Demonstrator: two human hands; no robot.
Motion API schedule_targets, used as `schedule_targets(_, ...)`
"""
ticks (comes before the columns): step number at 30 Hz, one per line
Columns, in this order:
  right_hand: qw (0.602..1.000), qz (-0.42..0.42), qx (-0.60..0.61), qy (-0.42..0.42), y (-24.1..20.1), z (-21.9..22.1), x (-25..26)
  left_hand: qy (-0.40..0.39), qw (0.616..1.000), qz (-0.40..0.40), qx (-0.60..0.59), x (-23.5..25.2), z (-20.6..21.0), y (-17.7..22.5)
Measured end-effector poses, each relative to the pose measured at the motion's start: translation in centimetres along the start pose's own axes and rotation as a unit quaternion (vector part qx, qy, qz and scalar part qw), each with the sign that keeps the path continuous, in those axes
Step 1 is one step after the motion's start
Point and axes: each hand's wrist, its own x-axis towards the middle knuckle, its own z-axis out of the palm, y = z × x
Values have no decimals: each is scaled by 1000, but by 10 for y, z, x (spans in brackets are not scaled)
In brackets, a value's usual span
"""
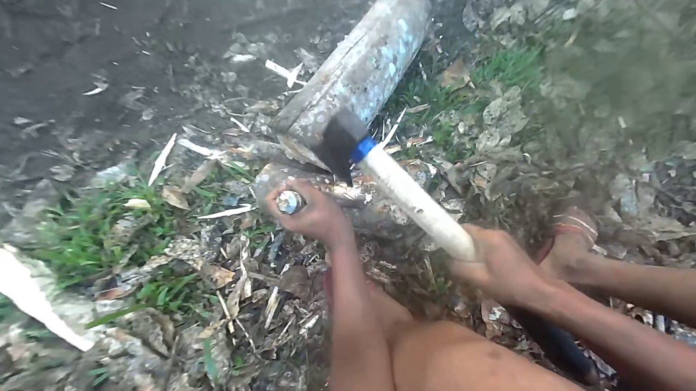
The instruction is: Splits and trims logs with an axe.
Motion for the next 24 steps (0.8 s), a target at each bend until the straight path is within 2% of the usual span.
schedule_targets(4, 961, -166, 58, 213, -47, -39, -20, -9, 1000, 2, -11, -5, -2, 1)
schedule_targets(6, 932, -214, 72, 284, -73, -55, -24, -5, 1000, 4, -16, -2, 1, 2)
schedule_targets(8, 915, -234, 68, 322, -79, -54, -24, -6, 1000, 1, -14, -2, 1, 3)
schedule_targets(10, 943, -184, 26, 277, -54, -29, -21, 0, 1000, -2, -13, -2, 2, 3)
schedule_targets(11, 971, -122, -12, 208, -30, -9, -16, 5, 1000, -3, -10, -2, 1, 3)
schedule_targets(12, 992, -43, -51, 104, -4, 12, -6, 7, 1000, -3, 1, -3, -1, 4)
schedule_targets(13, 996, 38, -82, -4, 19, 32, 9, 7, 1000, -3, 14, -3, -4, 4)
schedule_targets(14, 988, 96, -101, -69, 37, 51, 20, 2, 1000, -6, 18, -4, -8, 3)
schedule_targets(16, 982, 125, -105, -95, 49, 68, 29, -6, 1000, -14, -10, -1, -13, -3)
schedule_targets(24, 990, 116, 17, -81, 56, 63, 33, 7, 998, -28, -59, 3, -14, -13)
